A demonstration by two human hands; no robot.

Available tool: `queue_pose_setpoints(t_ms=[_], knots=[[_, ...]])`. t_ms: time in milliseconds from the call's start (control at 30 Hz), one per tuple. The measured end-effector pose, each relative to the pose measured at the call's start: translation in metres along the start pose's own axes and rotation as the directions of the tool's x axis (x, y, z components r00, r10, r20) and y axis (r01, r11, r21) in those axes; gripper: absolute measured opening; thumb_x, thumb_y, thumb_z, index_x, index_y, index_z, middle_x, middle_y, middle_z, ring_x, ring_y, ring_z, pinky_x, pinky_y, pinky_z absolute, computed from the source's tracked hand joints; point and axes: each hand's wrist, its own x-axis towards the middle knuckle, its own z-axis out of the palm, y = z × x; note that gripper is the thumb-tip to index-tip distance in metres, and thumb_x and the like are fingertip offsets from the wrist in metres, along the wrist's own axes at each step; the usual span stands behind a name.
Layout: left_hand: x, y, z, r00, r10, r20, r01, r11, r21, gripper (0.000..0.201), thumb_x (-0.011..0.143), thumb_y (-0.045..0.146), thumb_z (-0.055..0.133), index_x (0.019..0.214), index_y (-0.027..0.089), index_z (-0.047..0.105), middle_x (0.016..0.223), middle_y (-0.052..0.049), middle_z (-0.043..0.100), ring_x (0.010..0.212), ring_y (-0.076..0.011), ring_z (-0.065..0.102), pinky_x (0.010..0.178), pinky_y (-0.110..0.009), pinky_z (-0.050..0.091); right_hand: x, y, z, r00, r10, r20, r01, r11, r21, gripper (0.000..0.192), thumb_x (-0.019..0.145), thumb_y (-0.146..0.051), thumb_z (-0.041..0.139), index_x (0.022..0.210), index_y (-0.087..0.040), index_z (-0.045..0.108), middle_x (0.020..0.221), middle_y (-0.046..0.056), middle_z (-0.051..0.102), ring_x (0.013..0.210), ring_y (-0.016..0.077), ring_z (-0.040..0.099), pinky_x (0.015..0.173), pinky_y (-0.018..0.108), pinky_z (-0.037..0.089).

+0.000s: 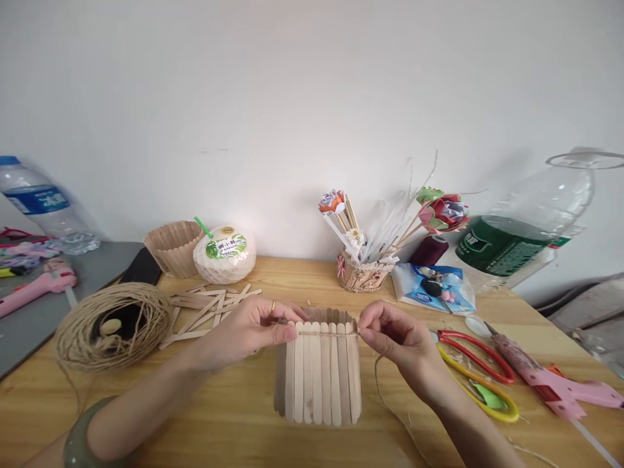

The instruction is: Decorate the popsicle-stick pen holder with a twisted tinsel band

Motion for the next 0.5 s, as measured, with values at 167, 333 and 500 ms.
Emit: queue_pose_setpoints(t_ms=[167, 333, 500], knots=[[-0.0009, -0.0008, -0.002, 1.0, 0.011, -0.001, -0.011, 1.0, 0.005, 0.016, 0.074, 0.032, 0.065, 0.075, 0.016, 0.07, 0.101, -0.008, 0.065, 0.1, -0.0223, 0.055, 0.083, -0.03, 0.039, -0.0009, -0.0004, -0.0029, 1.0, -0.011, -0.004, 0.011, 0.999, 0.032, 0.022, 0.076, -0.039, 0.062, 0.071, -0.019, 0.056, 0.056, -0.006, 0.038, 0.052, 0.0089, 0.032, 0.048, 0.022, 0.026], [-0.002, -0.0054, -0.0037, 0.999, 0.043, 0.022, -0.042, 0.998, -0.039, 0.016, 0.075, 0.033, 0.066, 0.078, 0.018, 0.07, 0.1, -0.008, 0.065, 0.102, -0.0235, 0.053, 0.084, -0.032, 0.038, -0.0015, -0.0031, -0.0029, 1.0, -0.023, 0.004, 0.022, 0.999, 0.034, 0.021, 0.076, -0.039, 0.063, 0.072, -0.019, 0.057, 0.057, -0.005, 0.038, 0.052, 0.0091, 0.033, 0.048, 0.022, 0.027], [-0.0021, -0.0094, -0.0058, 0.996, 0.081, 0.031, -0.078, 0.993, -0.086, 0.015, 0.073, 0.032, 0.068, 0.073, 0.017, 0.07, 0.095, -0.007, 0.065, 0.098, -0.023, 0.054, 0.083, -0.033, 0.038, -0.0001, -0.0021, -0.0024, 0.999, -0.033, 0.007, 0.032, 0.996, 0.082, 0.02, 0.076, -0.038, 0.063, 0.072, -0.02, 0.056, 0.057, -0.006, 0.037, 0.052, 0.0091, 0.032, 0.049, 0.022, 0.027]])
